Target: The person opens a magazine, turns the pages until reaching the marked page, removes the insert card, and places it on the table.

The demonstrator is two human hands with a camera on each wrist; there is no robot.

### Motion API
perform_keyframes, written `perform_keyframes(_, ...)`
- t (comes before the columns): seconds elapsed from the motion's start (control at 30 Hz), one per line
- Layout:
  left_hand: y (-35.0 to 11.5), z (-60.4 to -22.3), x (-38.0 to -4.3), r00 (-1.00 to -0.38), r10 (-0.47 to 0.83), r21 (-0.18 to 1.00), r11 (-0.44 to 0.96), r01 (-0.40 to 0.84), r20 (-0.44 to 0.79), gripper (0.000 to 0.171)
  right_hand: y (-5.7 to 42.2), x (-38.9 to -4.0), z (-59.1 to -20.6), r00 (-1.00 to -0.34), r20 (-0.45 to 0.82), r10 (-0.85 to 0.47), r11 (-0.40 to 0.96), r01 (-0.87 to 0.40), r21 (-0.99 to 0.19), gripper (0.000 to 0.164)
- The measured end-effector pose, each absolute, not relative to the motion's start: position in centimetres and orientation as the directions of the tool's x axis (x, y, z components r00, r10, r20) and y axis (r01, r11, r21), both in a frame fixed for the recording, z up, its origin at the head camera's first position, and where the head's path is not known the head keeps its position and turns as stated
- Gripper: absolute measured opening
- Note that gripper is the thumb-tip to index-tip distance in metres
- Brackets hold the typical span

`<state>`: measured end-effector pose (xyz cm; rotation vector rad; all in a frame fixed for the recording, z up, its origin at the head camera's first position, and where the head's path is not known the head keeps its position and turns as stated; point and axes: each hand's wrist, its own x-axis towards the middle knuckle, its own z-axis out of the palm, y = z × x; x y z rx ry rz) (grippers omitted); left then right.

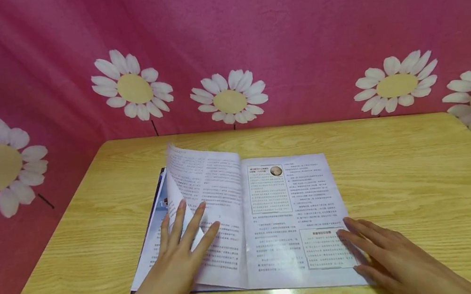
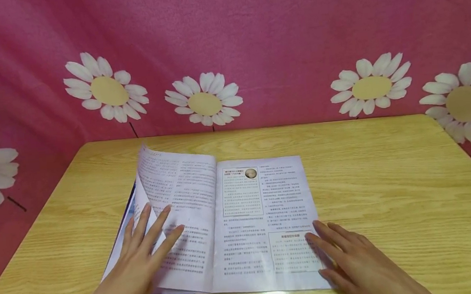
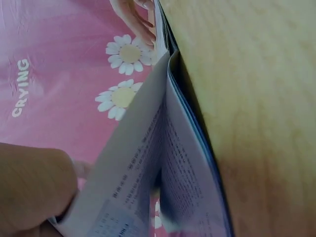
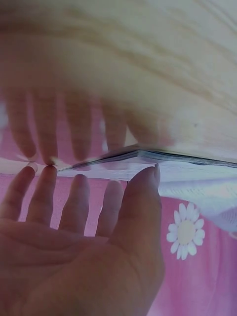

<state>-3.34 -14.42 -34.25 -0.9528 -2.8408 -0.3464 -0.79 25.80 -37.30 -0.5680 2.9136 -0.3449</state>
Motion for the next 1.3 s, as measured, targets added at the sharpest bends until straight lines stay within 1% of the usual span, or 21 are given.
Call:
perform_keyframes(0.13,-14.4,-35.4,-3.0,-0.848,0.519,0.216,0.820,0.530,0.111,0.075,26.0,-0.9,-37.6,-0.914,-0.119,-0.388,0.902,-0.350,-0.252,0.069)
perform_keyframes(0.23,-14.5,-36.2,-2.8,-0.878,0.477,0.241,0.850,0.468,0.020,0.070,26.0,-1.0,-37.7,-0.916,-0.145,-0.373,0.908,-0.328,-0.262,0.069)
perform_keyframes(0.37,-14.8,-36.8,-2.9,-0.897,0.428,0.270,0.881,0.388,-0.108,0.068,26.0,-1.0,-37.7,-0.918,-0.161,-0.364,0.911,-0.314,-0.267,0.070)
perform_keyframes(0.53,-15.2,-37.1,-3.1,-0.894,0.379,0.281,0.908,0.309,-0.241,0.069,25.9,-0.9,-37.7,-0.915,-0.146,-0.376,0.910,-0.335,-0.243,0.071)
perform_keyframes(0.67,-15.4,-37.3,-3.2,-0.894,0.363,0.260,0.919,0.297,-0.261,0.070,26.0,-0.8,-37.8,-0.918,-0.128,-0.375,0.905,-0.332,-0.267,0.069)
perform_keyframes(0.8,-15.5,-37.5,-3.1,-0.892,0.374,0.220,0.921,0.323,-0.256,0.071,26.0,-0.7,-37.8,-0.921,-0.134,-0.367,0.903,-0.318,-0.289,0.068)
perform_keyframes(1.0,-15.4,-37.8,-3.1,-0.884,0.372,0.170,0.927,0.335,-0.285,0.076,26.1,-0.7,-38.0,-0.921,-0.125,-0.370,0.903,-0.324,-0.283,0.069)
perform_keyframes(1.13,-15.3,-37.8,-3.2,-0.879,0.367,0.160,0.929,0.333,-0.303,0.078,26.1,-0.7,-38.1,-0.919,-0.107,-0.379,0.901,-0.340,-0.270,0.068)
perform_keyframes(1.3,-15.3,-37.3,-3.6,-0.868,0.357,0.155,0.934,0.323,-0.344,0.080,26.1,-0.7,-38.3,-0.918,-0.120,-0.377,0.901,-0.334,-0.278,0.069)
